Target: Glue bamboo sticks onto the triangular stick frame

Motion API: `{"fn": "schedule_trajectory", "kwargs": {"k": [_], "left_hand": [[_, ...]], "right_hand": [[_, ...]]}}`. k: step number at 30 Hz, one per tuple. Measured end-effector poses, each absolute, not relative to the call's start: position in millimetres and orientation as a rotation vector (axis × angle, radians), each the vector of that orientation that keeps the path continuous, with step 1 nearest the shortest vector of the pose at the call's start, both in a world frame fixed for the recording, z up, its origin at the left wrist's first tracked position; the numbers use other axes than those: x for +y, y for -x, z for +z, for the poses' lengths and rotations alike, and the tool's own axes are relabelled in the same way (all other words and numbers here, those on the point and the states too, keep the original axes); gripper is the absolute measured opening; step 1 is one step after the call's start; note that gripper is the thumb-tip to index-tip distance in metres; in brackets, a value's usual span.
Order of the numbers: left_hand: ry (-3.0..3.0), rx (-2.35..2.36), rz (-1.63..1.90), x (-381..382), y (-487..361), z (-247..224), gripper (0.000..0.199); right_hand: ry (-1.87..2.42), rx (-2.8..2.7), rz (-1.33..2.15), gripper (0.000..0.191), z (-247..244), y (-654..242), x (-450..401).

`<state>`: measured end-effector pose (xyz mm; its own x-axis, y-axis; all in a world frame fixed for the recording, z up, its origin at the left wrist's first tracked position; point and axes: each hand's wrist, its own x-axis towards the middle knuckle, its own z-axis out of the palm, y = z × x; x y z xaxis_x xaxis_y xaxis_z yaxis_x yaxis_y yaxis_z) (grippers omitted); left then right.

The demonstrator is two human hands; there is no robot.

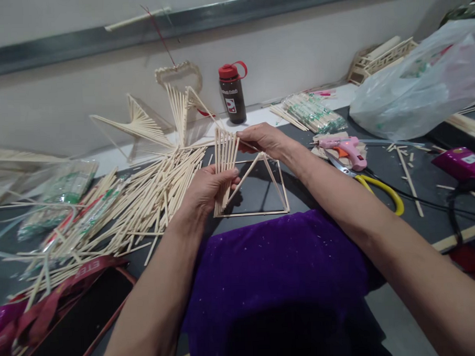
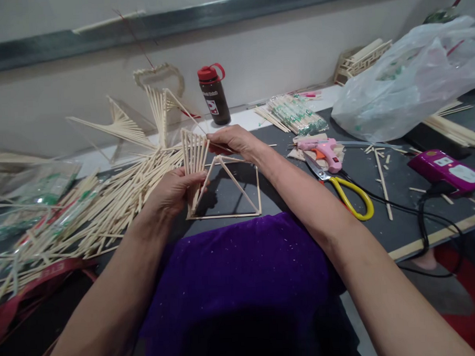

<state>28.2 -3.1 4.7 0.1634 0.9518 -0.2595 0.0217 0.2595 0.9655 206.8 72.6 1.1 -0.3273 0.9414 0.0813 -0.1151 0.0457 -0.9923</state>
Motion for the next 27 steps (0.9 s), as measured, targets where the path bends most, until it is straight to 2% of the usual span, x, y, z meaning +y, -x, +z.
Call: {"fn": "schedule_trajectory", "kwargs": {"k": [12,19,27], "left_hand": [[-1.078,1.177,0.9,-4,-28,5,0.024],[-1.092,1.184,0.892,-3,-27,3,0.024],[-1.099,1.178,0.89,-4,-28,5,0.022]], "right_hand": [[0.936,-1.435,1.398,0.027,2,-207,73],[0.856,-1.419,1.426,0.035,4,-203,78],[0.874,-1.473,1.381,0.03,10,-205,76]]}}
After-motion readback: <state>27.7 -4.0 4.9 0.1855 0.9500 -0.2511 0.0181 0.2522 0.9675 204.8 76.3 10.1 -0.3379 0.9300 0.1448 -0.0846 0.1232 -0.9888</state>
